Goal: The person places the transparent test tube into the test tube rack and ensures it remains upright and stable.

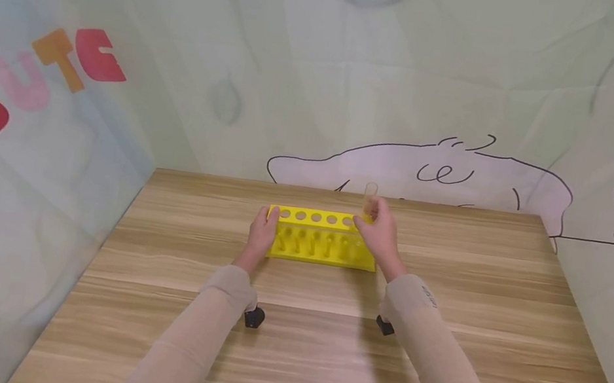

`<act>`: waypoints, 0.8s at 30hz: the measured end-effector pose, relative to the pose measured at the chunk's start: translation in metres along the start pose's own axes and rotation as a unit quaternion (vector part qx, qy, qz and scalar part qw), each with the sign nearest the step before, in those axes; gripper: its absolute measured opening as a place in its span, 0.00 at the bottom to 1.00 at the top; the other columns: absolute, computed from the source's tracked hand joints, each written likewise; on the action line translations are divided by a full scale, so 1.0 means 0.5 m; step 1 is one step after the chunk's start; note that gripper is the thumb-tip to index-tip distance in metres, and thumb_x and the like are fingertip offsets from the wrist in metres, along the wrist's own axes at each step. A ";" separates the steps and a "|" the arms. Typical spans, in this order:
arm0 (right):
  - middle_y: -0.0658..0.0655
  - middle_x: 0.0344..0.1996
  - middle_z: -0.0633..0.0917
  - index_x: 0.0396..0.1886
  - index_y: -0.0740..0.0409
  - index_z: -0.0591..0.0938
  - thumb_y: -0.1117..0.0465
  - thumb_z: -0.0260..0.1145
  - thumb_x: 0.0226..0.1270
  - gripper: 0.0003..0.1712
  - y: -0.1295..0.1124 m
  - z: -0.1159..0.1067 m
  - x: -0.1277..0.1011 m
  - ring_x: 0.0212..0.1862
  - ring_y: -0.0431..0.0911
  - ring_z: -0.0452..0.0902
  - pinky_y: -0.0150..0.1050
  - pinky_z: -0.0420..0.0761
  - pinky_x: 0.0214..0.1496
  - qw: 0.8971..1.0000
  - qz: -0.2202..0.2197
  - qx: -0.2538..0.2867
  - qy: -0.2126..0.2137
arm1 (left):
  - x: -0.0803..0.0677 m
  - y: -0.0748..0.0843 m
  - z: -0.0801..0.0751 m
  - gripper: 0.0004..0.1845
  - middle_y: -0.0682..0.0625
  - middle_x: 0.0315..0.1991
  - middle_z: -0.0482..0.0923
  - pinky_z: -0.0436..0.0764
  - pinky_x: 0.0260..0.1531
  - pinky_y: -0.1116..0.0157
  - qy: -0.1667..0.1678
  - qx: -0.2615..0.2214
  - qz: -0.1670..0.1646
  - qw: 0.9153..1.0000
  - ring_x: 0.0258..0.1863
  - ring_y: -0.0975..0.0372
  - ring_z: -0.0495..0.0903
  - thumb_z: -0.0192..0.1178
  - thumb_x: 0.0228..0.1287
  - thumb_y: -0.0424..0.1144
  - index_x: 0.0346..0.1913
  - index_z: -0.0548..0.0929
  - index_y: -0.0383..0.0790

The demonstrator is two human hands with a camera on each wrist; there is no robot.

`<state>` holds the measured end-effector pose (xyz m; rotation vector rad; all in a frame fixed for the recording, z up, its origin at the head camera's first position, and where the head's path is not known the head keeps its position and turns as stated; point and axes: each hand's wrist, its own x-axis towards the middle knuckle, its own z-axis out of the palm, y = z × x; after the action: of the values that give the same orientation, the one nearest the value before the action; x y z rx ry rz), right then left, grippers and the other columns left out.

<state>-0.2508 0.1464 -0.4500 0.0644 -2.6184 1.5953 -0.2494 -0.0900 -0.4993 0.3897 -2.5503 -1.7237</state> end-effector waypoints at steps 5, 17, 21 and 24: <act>0.62 0.47 0.72 0.55 0.63 0.65 0.65 0.62 0.56 0.27 0.003 -0.006 -0.004 0.54 0.55 0.67 0.47 0.66 0.61 1.000 -0.012 0.009 -0.002 | -0.001 -0.001 -0.002 0.24 0.44 0.51 0.71 0.69 0.54 0.58 -0.008 0.000 -0.001 1.000 0.48 0.56 0.69 0.36 0.67 0.55 0.54 0.66 0.41; 0.64 0.58 0.68 0.59 0.62 0.62 0.61 0.63 0.56 0.32 0.013 -0.027 -0.014 0.61 0.57 0.60 0.53 0.58 0.64 0.999 -0.020 0.002 -0.026 | 0.005 -0.009 0.002 0.22 0.45 0.40 0.71 0.70 0.42 0.63 -0.002 0.002 0.015 1.000 0.39 0.57 0.67 0.37 0.67 0.55 0.48 0.68 0.40; 0.63 0.59 0.67 0.60 0.61 0.61 0.58 0.63 0.56 0.34 0.018 -0.032 -0.016 0.62 0.56 0.59 0.53 0.57 0.64 0.999 -0.010 -0.007 -0.032 | 0.006 -0.009 0.002 0.22 0.45 0.40 0.71 0.70 0.42 0.63 -0.003 -0.006 0.011 1.000 0.39 0.58 0.67 0.37 0.66 0.55 0.49 0.67 0.41; 0.64 0.59 0.67 0.60 0.62 0.62 0.57 0.64 0.56 0.34 0.024 -0.034 -0.015 0.62 0.56 0.59 0.53 0.57 0.64 0.999 -0.008 -0.012 -0.031 | 0.006 -0.009 0.003 0.22 0.46 0.36 0.69 0.69 0.38 0.65 -0.003 -0.007 0.009 1.000 0.37 0.58 0.66 0.37 0.66 0.55 0.47 0.68 0.41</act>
<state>-0.2434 0.1672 -0.4537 0.1357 -2.6762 1.5802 -0.2516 -0.0911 -0.5044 0.3612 -2.5360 -1.7379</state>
